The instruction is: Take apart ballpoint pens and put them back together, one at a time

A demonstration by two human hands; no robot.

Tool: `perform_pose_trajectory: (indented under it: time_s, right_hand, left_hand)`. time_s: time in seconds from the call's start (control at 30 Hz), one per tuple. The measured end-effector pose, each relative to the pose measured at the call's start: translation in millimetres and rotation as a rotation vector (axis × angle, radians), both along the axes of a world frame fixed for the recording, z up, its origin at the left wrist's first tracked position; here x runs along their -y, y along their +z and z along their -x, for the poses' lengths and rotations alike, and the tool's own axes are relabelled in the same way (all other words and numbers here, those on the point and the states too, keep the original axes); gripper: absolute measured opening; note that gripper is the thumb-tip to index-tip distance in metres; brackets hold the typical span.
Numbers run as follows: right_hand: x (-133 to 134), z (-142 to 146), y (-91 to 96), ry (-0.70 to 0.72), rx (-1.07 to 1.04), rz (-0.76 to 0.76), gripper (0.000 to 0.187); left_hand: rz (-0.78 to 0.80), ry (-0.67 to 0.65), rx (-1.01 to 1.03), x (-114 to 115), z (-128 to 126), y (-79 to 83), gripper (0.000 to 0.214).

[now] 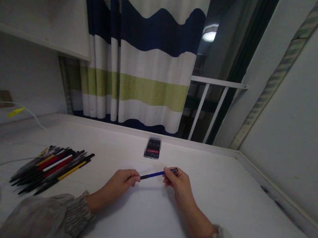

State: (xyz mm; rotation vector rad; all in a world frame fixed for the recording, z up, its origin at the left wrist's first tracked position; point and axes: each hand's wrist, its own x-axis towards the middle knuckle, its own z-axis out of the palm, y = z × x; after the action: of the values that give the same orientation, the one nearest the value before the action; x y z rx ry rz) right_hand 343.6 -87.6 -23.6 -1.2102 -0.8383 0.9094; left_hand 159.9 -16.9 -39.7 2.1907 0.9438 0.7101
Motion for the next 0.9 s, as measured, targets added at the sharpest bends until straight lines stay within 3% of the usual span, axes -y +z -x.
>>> perform_pose_trajectory:
  time_s: [0.17,0.37,0.67,0.83,0.9]
  right_hand:
    - [0.7,-8.0,4.0,0.117,0.008,0.0,0.034]
    - [2.3,-16.8,7.4,0.187,0.207,0.185,0.043]
    - [-1.9,-19.3,1.9,0.119,0.257,0.005,0.03]
    - [3.2,-15.1,6.8,0.231,0.211,0.246,0.041]
    - [2.4,-15.8,5.7,0.247,0.242,0.226,0.04]
  left_hand:
    - [-0.02,0.017,-0.028,-5.3,3.3,3.0,0.027]
    - [-0.125,0.006,-0.069,-6.5,7.4,7.2,0.029]
    - [-0.171,0.024,-0.124,-10.0,10.6,13.0,0.03]
    - [-0.189,0.032,-0.145,-9.2,10.6,13.0,0.03]
    - [-0.198,0.029,-0.151,-8.8,10.7,13.3,0.031]
